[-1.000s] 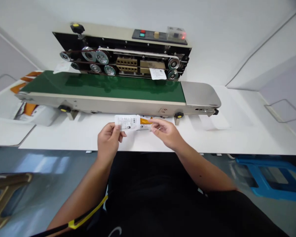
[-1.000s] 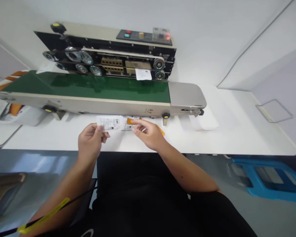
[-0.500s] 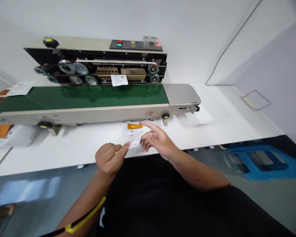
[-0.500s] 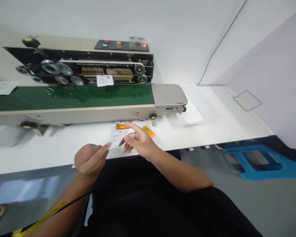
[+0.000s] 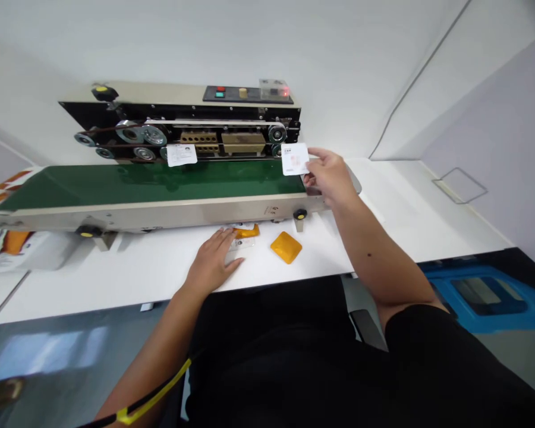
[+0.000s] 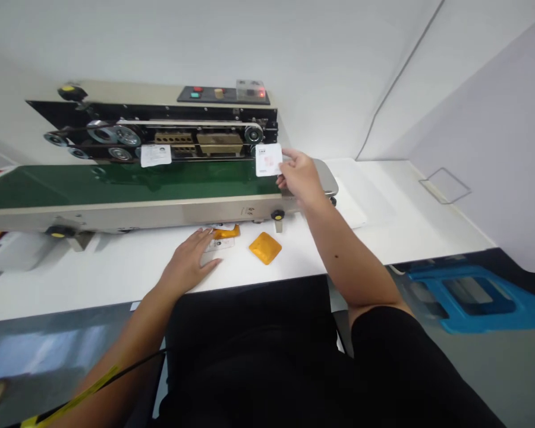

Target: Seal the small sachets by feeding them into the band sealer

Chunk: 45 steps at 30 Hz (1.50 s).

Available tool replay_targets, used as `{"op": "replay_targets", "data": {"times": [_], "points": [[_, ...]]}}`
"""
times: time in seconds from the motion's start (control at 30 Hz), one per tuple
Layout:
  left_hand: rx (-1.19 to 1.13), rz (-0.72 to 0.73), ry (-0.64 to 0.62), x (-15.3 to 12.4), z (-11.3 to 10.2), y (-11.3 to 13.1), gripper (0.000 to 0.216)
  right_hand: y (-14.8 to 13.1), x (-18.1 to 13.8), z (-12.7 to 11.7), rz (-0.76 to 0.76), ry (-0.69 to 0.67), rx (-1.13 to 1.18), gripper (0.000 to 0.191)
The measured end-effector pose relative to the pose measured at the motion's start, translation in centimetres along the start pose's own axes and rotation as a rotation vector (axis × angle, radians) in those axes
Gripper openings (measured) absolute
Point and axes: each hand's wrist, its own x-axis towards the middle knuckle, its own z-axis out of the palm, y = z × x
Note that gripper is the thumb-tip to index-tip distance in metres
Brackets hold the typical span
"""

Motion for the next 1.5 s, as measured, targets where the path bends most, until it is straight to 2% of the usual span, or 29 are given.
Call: {"op": "replay_targets", "data": {"times": [0.1, 0.2, 0.3, 0.43, 0.6, 0.77, 0.83, 0.9, 1.0, 1.07, 1.13, 1.2, 1.27, 1.33, 1.4, 1.5], "points": [[-0.013, -0.046, -0.087, 0.1, 0.5, 0.2, 0.074, -1.0, 2.8, 0.5, 0.044, 0.072, -0.038, 0.044], [-0.019, -0.068, -0.14, -0.1, 0.3, 0.7, 0.069, -1.3, 4.1, 1.1, 0.088, 0.11, -0.062, 0.04], [-0.034, -0.066, -0.111, -0.4, 0.0, 1.1, 0.06, -1.1, 4.6, 1.2, 0.082, 0.154, -0.071, 0.036], [-0.066, -0.02, -0.005, -0.8, -0.1, 0.9, 0.046, -1.0, 4.7, 1.4, 0.047, 0.248, -0.046, 0.035], [-0.096, 0.053, 0.098, -0.6, 0.1, 0.4, 0.032, -0.7, 5.0, 2.2, 0.089, 0.119, 0.016, 0.042], [-0.073, 0.09, 0.136, -0.5, -0.2, 0.4, 0.027, 0.1, 5.5, 3.3, 0.131, 0.035, 0.022, 0.034], [-0.066, 0.107, 0.143, -0.5, -0.3, 0.5, 0.026, 0.3, 5.6, 3.6, 0.101, 0.0, 0.005, 0.035], [-0.056, 0.114, 0.144, -0.5, -0.3, 0.6, 0.025, 0.2, 5.2, 3.7, 0.002, -0.017, -0.055, 0.04], [-0.027, 0.106, 0.153, -0.7, -0.5, 0.8, 0.026, -0.3, 2.7, 3.4, -0.236, 0.037, -0.206, 0.04], [-0.013, 0.114, 0.163, -0.8, -0.5, 0.9, 0.026, -0.3, -0.8, 3.2, -0.376, 0.094, -0.282, 0.036], [-0.025, 0.134, 0.174, -1.0, -0.6, 1.0, 0.026, 0.4, -5.1, 3.3, -0.466, 0.088, -0.311, 0.031], [-0.082, 0.131, 0.208, -1.2, -0.8, 1.3, 0.026, 2.0, -9.6, 3.7, -0.534, -0.013, -0.321, 0.027], [-0.169, 0.061, 0.293, -1.4, -1.2, 1.6, 0.025, 4.0, -13.2, 4.4, -0.601, -0.172, -0.347, 0.026], [-0.26, -0.036, 0.404, -1.6, -1.7, 2.1, 0.023, 6.0, -15.7, 5.3, -0.64, -0.31, -0.391, 0.03], [-0.33, -0.071, 0.459, -1.9, -2.5, 2.7, 0.021, 7.6, -16.9, 6.2, -0.633, -0.383, -0.408, 0.04], [-0.382, 0.054, 0.387, -2.3, -3.7, 3.5, 0.017, 8.8, -17.3, 7.2, -0.524, -0.389, -0.305, 0.037]]}}
